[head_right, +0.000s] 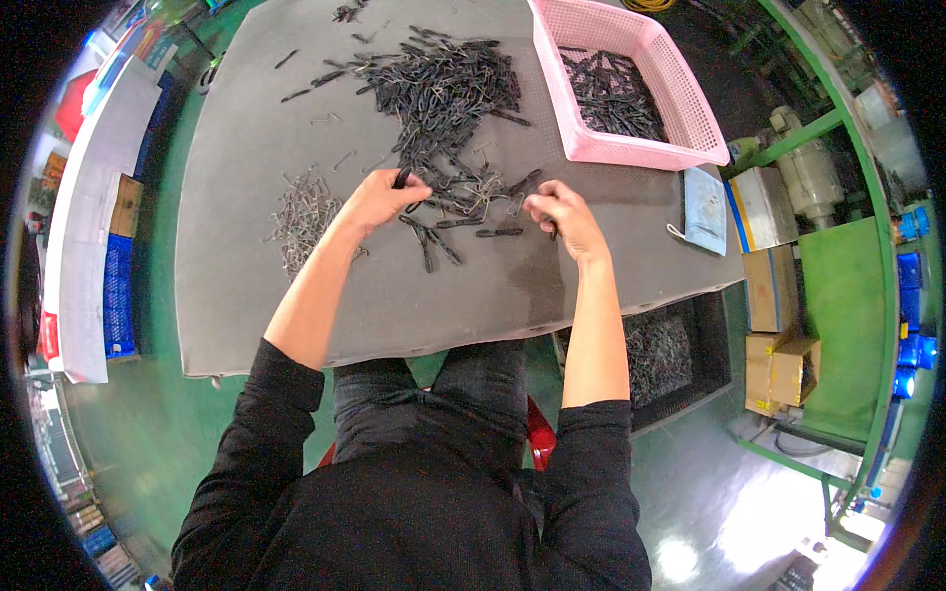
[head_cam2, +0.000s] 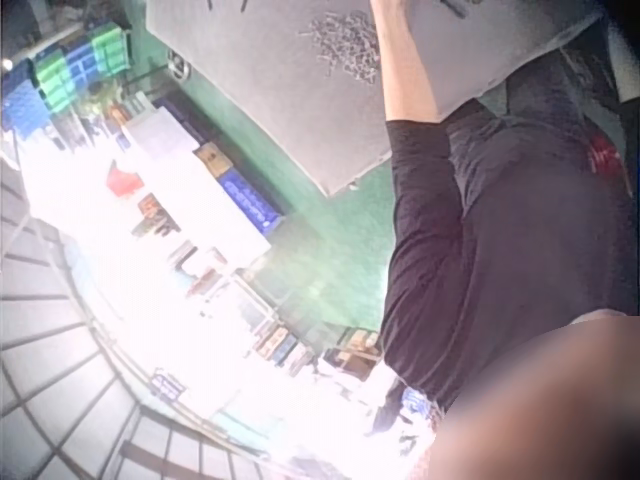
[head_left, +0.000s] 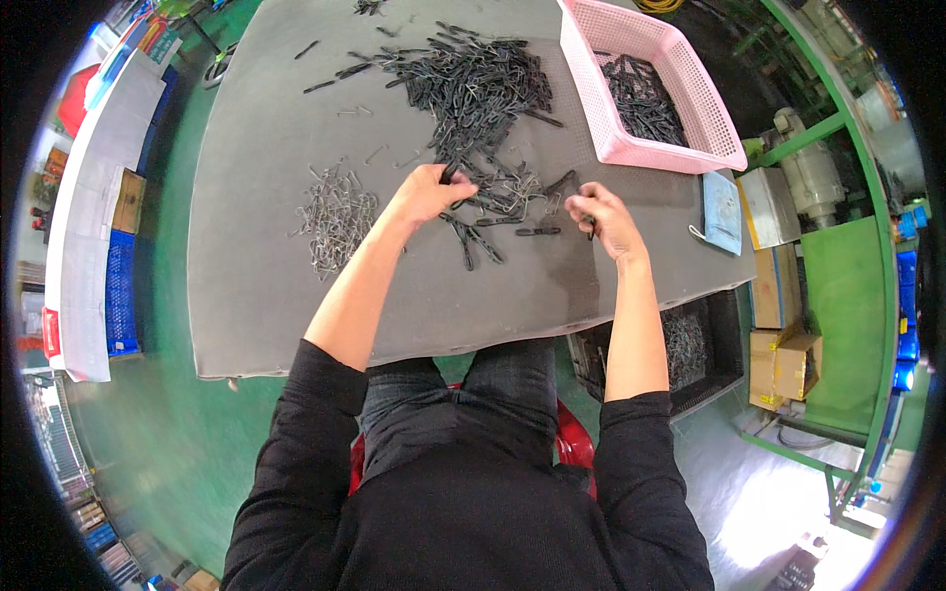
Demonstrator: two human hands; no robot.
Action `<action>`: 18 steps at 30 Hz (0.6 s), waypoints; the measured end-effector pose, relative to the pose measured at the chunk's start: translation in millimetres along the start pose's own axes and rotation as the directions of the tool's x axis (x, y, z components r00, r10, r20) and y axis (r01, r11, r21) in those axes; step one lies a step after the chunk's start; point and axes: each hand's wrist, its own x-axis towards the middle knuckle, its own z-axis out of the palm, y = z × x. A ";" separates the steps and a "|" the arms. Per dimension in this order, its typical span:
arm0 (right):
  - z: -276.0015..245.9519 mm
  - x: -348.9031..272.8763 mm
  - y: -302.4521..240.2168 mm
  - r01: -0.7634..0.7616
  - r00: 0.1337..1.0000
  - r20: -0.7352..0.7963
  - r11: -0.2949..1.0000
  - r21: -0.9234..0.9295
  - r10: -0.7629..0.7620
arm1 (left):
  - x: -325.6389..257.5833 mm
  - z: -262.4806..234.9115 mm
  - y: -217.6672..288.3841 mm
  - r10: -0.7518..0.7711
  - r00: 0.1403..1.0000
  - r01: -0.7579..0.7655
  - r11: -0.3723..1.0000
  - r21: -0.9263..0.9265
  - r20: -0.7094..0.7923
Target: The person separates a mixed pile of black plastic fasteners and metal wire hooks on a table by hand, placing the black fasteners into a pink basket and the metal hooks into a yellow basket. After sorting, the person gathers the remaining metal hooks and transfers them into a black bin.
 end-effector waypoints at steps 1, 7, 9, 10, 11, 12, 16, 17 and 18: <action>0.5 -1.4 -1.8 -0.070 0.997 0.009 0.934 0.351 0.071 | 0.3 -6.1 -8.5 -0.009 0.999 0.016 0.984 0.179 -0.041; -17.8 45.5 10.4 -0.061 0.997 0.022 0.953 -0.297 0.071 | -11.1 -22.4 -8.7 0.124 0.992 -0.121 0.970 0.210 -0.001; -1.8 50.7 2.0 0.124 0.981 0.026 0.522 -0.844 -0.191 | -13.9 -28.0 -13.3 0.022 0.987 0.022 0.962 -0.274 0.159; 4.3 49.0 -7.1 0.076 0.990 0.023 0.396 -0.915 -0.138 | -15.5 -30.5 -14.6 0.004 0.969 0.121 0.864 -0.488 0.249; 6.0 50.5 -15.0 0.065 0.996 0.043 0.341 -0.938 -0.072 | -19.9 -28.8 -13.5 0.008 0.970 0.151 0.763 -0.628 0.243; 6.3 52.1 -22.4 0.053 0.999 0.054 0.281 -0.958 -0.003 | -27.8 -23.3 -8.3 0.014 0.971 0.176 0.637 -0.750 0.240; -7.7 53.5 -10.6 0.074 0.997 0.078 0.295 -0.953 0.001 | -15.7 -7.0 -17.0 0.006 0.942 0.287 0.507 -0.812 0.336; -16.2 50.7 -7.4 0.022 0.995 0.076 0.644 -0.765 0.057 | -10.5 -3.7 -22.7 -0.009 0.930 0.315 0.532 -0.786 0.367; -27.3 44.0 -1.7 -0.060 0.989 0.095 0.885 -0.461 0.116 | -7.7 4.2 -22.0 -0.084 0.945 0.297 0.632 -0.716 0.317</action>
